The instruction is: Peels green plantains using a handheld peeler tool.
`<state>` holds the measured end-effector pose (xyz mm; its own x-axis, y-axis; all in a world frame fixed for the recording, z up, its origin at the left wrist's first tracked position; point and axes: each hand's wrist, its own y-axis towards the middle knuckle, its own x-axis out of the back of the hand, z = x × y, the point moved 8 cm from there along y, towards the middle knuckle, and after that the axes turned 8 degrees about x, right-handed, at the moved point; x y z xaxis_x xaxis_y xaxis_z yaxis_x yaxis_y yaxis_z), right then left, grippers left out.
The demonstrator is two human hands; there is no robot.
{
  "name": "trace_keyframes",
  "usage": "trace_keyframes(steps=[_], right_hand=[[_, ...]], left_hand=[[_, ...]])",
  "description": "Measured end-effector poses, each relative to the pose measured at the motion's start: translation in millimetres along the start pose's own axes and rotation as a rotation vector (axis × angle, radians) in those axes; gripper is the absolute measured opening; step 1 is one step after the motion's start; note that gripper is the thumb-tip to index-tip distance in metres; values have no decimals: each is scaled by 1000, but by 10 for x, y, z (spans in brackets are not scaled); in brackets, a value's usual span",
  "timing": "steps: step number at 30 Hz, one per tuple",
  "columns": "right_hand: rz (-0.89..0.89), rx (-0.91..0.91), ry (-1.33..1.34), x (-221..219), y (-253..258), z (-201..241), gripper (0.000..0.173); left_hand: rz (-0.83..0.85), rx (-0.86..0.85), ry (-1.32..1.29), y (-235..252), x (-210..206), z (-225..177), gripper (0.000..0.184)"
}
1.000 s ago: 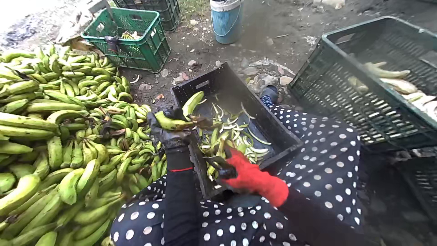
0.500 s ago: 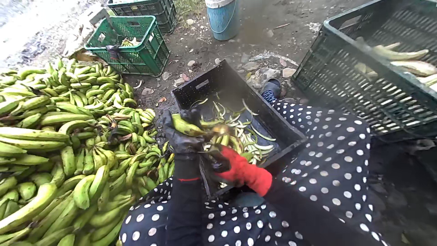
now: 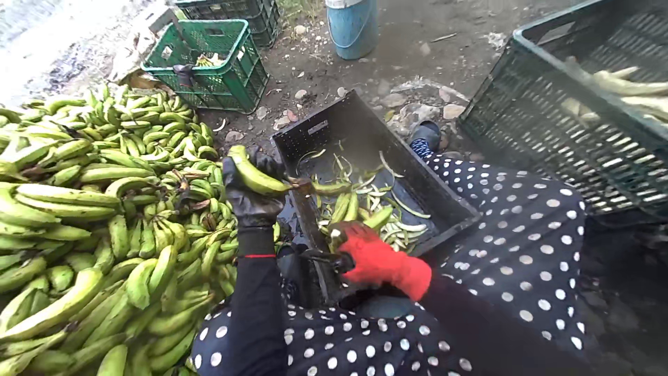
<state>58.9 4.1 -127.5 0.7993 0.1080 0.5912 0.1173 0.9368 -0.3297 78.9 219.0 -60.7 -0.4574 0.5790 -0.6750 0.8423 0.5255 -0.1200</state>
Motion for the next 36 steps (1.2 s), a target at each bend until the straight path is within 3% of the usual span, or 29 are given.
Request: trace_keyframes(steps=[3,5,8,9,11,14,16,19,22,25,28,32,33,34,36], right_hand=[[27,-146,99,-171,-27,-369,54],[-48,-198,357,-262,-202,-613,52],[-312,-192,967,-338,-421,-845,32],[-364,-205,1122,-334,-478,-898,30],[-451,-250,1252,-296,-578,-1001,31],[-538,-275,1196,-266,-657,-1103,52],[-646,-196,1151,-194,-678,-1061,45],[-658,-127,947,-84,-611,-1020,53],[-567,-189,899,-67,-474,-1055,52],[-637,-112,965,58,-369,-997,43],[-774,60,964,331,-402,-797,42],[-1085,426,995,726,-664,-437,34],[-1079,347,915,711,-642,-498,36],[-968,124,793,606,-546,-661,35],[-473,-346,631,123,-307,-1139,52]], left_hand=[[-162,75,391,-77,57,166,48],[-204,78,547,-101,108,313,42],[13,15,247,-99,-69,370,33],[87,19,130,-118,-145,360,45],[50,38,97,-153,-190,360,62],[-138,74,403,-182,-108,525,41],[-238,33,613,-184,-52,617,54],[-292,1,796,-257,-92,699,73],[-249,-4,906,-369,-244,728,66],[-157,3,962,-425,-410,802,60],[-64,7,991,-443,-445,912,57],[10,13,922,-473,-483,970,56],[7,23,902,-484,-486,975,56],[0,31,882,-502,-490,982,56],[-32,8,815,-530,-504,971,56]])
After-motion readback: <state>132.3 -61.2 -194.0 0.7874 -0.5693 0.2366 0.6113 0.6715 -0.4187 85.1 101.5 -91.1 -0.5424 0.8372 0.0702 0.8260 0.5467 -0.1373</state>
